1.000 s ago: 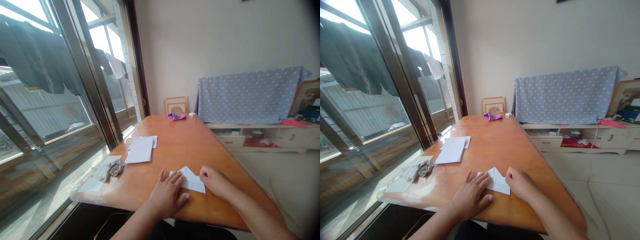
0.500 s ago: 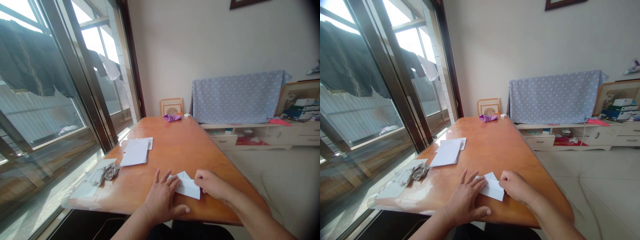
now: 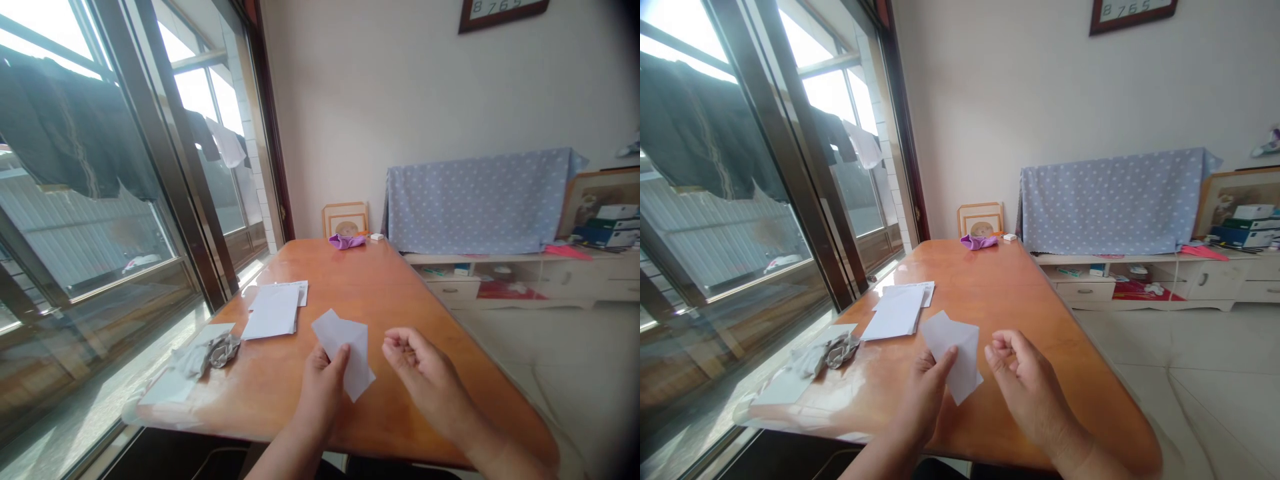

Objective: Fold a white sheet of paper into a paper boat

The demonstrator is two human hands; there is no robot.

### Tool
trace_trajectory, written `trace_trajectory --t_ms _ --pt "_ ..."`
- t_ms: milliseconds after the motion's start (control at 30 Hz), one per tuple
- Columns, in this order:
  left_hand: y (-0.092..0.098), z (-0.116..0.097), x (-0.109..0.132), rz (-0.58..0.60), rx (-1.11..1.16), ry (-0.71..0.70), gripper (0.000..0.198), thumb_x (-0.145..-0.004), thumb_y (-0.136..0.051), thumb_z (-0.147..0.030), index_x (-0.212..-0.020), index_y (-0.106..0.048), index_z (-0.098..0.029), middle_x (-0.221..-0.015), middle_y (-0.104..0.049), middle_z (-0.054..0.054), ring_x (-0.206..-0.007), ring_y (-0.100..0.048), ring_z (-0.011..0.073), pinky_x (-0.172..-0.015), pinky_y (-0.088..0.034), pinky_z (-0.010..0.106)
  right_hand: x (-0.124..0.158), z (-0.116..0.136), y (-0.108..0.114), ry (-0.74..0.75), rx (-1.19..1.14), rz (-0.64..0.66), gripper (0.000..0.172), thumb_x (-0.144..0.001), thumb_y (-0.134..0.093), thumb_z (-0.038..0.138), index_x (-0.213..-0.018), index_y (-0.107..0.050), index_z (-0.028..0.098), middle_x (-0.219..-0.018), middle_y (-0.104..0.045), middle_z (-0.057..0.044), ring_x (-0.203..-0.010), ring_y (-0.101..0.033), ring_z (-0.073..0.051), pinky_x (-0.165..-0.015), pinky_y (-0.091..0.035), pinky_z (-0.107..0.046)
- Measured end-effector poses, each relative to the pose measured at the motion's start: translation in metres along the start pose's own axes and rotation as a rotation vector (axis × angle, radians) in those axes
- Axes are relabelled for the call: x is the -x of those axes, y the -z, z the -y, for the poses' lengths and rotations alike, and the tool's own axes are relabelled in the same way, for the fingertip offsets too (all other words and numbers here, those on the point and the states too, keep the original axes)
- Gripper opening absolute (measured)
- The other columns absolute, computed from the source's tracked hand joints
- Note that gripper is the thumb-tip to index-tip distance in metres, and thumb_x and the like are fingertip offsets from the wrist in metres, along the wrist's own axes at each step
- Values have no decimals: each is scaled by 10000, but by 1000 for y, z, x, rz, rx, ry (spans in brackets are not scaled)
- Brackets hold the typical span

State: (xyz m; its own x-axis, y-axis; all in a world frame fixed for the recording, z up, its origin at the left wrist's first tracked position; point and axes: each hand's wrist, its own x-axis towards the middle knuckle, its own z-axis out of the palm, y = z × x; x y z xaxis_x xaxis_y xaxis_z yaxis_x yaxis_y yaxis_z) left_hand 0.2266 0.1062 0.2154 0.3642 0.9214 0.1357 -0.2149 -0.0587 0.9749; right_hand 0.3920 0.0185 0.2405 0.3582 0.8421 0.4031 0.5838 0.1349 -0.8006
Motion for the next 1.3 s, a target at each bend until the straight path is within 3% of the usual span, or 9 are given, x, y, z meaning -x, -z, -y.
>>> trace_trajectory --t_ms 133,200,367,500,600,700,833,1067,1300 --pt "-9 7 -4 -136 382 223 425 -769 -791 -339 -1125 -650 -155 -1028 -737 101 -819 -699 210 -728 -538 294 22 -2 -25 361 457 -16 568 -892 -583 346 -1433 -468 221 -1450 -552 -121 -1352 -467 -322 -1123 -364 -489" --pt "-14 12 -3 -173 470 272 407 -761 -789 -269 -1121 -639 -151 -1035 -734 100 -812 -705 195 -720 -540 275 27 -4 -37 427 614 -11 618 -867 -533 195 -1478 -438 217 -1514 -498 -103 -1418 -395 -326 -1159 -293 -524" --pt "-21 16 -1 -186 547 365 347 -797 -741 -187 -1104 -582 -159 -992 -718 86 -768 -703 169 -661 -538 244 18 -17 -48 382 703 40 532 -856 -462 56 -1345 -602 213 -1374 -643 -82 -1287 -554 -280 -1129 -313 -507" --pt "-7 11 1 -155 507 461 303 -828 -718 -201 -1067 -537 -156 -992 -692 105 -814 -703 179 -752 -564 293 5 -34 -38 403 643 92 508 -879 -440 32 -1285 -655 249 -1325 -682 -40 -1203 -620 -226 -1097 -369 -446" --pt "17 12 1 -120 282 316 438 -832 -732 -261 -1199 -506 -184 -1169 -645 128 -1025 -674 230 -924 -535 377 -3 -49 -28 448 607 130 572 -840 -425 -4 -1297 -654 254 -1332 -678 -22 -1217 -613 -222 -1084 -407 -428" --pt "41 12 1 -117 -270 -8 678 -798 -751 -292 -1385 -419 -228 -1444 -464 149 -1322 -474 315 -1053 -440 485 -11 -62 -19 468 595 163 603 -817 -410 -14 -1309 -648 241 -1341 -671 -15 -1243 -594 -228 -1060 -454 -416" --pt "52 3 1 181 -906 -446 707 -760 -704 -160 -1411 -449 -266 -1449 -462 93 -1342 -398 307 -1135 -313 523 -18 -74 -15 488 578 208 609 -830 -394 -15 -1322 -641 244 -1351 -662 -3 -1273 -564 -222 -1091 -451 -414" --pt "39 -4 -7 464 -1317 -466 181 -877 -554 -133 -967 -668 -239 -967 -619 47 -934 -550 232 -836 -432 383 -11 -75 -14 492 586 335 583 -812 -448 -9 -1280 -670 258 -1359 -643 -37 -1287 -505 -259 -1075 -431 -444" --pt "36 -5 -9 506 -1385 -455 146 -911 -542 -166 -930 -670 -234 -934 -605 42 -889 -555 212 -796 -396 351 -7 -42 -1 385 591 402 356 -855 -560 101 -1129 -697 283 -1090 -679 -52 -1013 -570 -244 -917 -439 -407"
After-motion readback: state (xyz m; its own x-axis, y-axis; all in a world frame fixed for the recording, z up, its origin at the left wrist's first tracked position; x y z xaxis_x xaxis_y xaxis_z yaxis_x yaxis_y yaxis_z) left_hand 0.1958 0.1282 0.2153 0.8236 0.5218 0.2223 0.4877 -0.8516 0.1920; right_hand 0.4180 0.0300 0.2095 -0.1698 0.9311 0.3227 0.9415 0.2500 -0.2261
